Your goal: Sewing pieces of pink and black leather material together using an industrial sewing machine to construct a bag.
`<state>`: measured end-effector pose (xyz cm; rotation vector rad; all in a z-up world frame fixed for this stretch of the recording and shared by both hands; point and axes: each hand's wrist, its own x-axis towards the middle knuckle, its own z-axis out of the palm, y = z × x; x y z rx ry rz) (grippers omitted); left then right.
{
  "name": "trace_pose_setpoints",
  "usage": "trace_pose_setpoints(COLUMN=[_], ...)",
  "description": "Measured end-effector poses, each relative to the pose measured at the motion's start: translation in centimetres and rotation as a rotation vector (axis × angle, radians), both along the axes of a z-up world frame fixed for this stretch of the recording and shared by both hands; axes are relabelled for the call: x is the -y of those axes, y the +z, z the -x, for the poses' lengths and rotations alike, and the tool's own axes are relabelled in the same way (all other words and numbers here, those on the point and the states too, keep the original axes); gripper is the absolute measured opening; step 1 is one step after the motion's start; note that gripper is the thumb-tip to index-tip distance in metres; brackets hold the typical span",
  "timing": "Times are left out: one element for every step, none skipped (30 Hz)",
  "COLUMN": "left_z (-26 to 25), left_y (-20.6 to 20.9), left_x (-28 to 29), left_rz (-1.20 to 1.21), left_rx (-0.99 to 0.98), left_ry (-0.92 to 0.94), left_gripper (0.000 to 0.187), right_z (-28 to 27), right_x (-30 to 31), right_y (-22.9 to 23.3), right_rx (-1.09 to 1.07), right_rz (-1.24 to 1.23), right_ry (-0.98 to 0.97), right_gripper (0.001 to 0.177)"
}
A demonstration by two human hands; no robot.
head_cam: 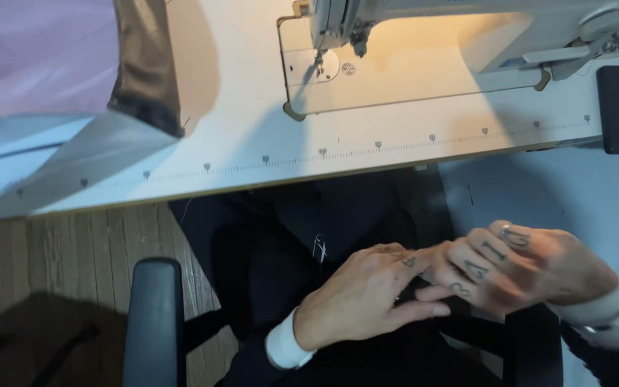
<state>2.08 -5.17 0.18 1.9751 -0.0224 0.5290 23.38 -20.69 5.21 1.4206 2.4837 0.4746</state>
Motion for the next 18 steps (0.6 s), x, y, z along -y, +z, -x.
trace_pose_setpoints(left_z=[0.2,0.8,1.4,1.9,2.1,2.4,2.5,2.5,2.3,2.4,2.5,2.4,2.3,2.3,2.3,2.3,2.3,2.3], left_y=[-1.3,-1.3,-1.3,-1.3,-1.3,-1.3,-1.3,-2.1,-2.9,-3.7,-3.6,-3.5,-3.3,-3.3,-3.2,-3.3,-3.0,-2.8], left_x=[1.0,1.6,2.1,2.4,2.5,2.6,2.5,2.6,2.6,3.0,3.3,3.5,3.7,3.6,3.4,3.5,3.7,3.7], left_rz=[0.086,0.079,0.226,0.372,0.366,0.554,0.742,0.73,0.859,0.996,0.995,1.036,1.075,1.075,1.048,1.027,1.034,1.054], left_rx=[-0.059,-0.058,-0.135,-0.209,-0.205,-0.23,-0.249,-0.241,-0.077,0.074,0.067,0.204,0.34,0.338,0.326,0.314,0.312,0.316], left_ry=[-0.089,-0.068,-0.004,0.059,0.079,0.269,0.461,0.468,0.549,0.618,0.614,0.6,0.584,0.569,0.599,0.64,0.635,0.652], left_gripper=[0.046,0.046,0.038,0.032,0.032,0.032,0.033,0.033,0.034,0.036,0.036,0.03,0.026,0.026,0.022,0.021,0.021,0.019], right_z=[0.4,2.0,3.5,5.1,5.8,6.4,7.0,7.5,7.9,8.5,9.2,9.8,10.3,10.3,10.3,10.3,10.2,10.0], right_x=[0.0,-1.0,-2.0,-3.2,-2.8,-2.3,-2.0,-1.6,-1.4,-0.6,-0.7,-0.8,-1.0,-0.9,-0.9,-0.7,-0.8,-1.1], right_y=[-0.3,0.7,1.7,2.8,2.0,1.3,0.5,-0.4,-1.3,-2.2,-2.4,-2.5,-2.6,-2.5,-2.5,-2.4,-2.2,-2.2], right_rx=[-0.022,-0.022,-0.052,-0.085,-0.088,-0.266,-0.447,-0.448,-0.676,-0.901,-0.904,-0.96,-1.016,-1.011,-0.996,-0.983,-0.978,-0.921], right_rz=[-0.01,-0.017,-0.177,-0.338,-0.346,-0.468,-0.585,-0.597,-0.486,-0.354,-0.356,-0.299,-0.243,-0.253,-0.295,-0.322,-0.32,-0.368], right_ry=[0.117,0.137,0.101,0.065,0.084,0.006,-0.072,-0.061,-0.179,-0.312,-0.319,-0.284,-0.248,-0.257,-0.249,-0.24,-0.247,-0.225], right_gripper=[0.035,0.035,0.027,0.026,0.026,0.024,0.026,0.026,0.029,0.032,0.032,0.03,0.028,0.028,0.027,0.026,0.026,0.026])
